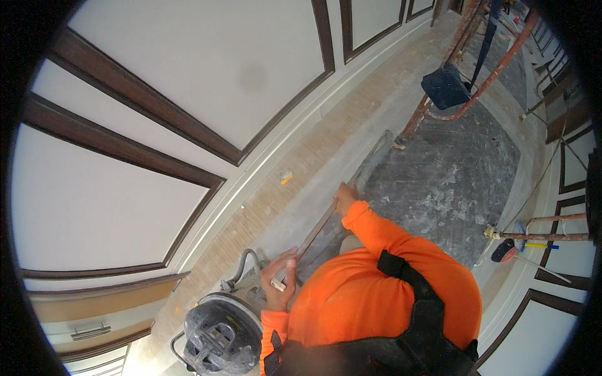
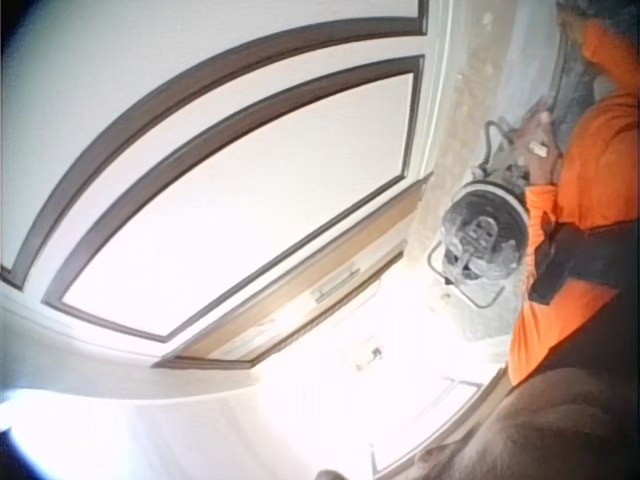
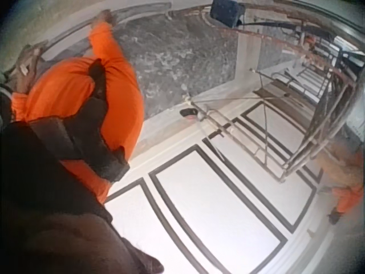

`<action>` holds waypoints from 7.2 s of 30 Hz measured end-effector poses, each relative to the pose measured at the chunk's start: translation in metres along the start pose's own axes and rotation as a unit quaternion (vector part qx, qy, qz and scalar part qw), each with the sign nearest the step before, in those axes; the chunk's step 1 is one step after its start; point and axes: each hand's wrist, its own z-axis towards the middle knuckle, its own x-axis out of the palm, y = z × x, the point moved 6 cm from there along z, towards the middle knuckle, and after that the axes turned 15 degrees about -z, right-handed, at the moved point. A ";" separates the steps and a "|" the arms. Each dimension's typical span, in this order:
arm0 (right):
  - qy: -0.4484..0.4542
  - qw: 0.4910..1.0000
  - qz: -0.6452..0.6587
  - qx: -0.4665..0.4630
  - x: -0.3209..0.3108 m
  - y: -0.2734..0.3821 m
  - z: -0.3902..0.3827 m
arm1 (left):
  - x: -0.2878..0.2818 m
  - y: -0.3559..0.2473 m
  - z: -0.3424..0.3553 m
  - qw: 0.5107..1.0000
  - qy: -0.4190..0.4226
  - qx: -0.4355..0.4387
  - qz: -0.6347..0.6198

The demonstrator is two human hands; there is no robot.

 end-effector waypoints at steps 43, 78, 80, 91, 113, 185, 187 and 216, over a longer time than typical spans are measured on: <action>0.001 0.891 0.181 0.416 0.026 0.154 -0.158 | -0.081 -0.060 -0.076 0.999 -0.005 0.002 0.049; 0.207 0.880 0.024 0.426 0.122 0.154 -0.295 | -0.181 -0.084 -0.195 0.979 -0.191 -0.034 0.064; 0.201 0.900 0.026 0.385 0.133 0.126 -0.297 | -0.187 -0.080 -0.208 0.978 -0.194 -0.037 0.068; 0.174 0.885 0.143 0.407 0.181 0.166 -0.343 | -0.212 -0.081 -0.248 0.977 -0.179 -0.001 0.117; 0.175 0.882 0.112 0.423 0.175 0.158 -0.334 | -0.203 -0.089 -0.250 0.979 -0.188 0.015 0.080; 0.146 0.870 0.186 0.433 0.059 0.137 -0.357 | -0.165 -0.092 -0.261 0.990 -0.138 0.019 0.014; 0.129 0.865 0.224 0.430 0.044 0.149 -0.359 | -0.151 -0.101 -0.255 0.993 -0.097 0.070 -0.006; 0.135 0.788 0.493 0.342 -0.144 0.151 -0.460 | -0.031 -0.174 -0.364 0.982 0.115 0.028 0.147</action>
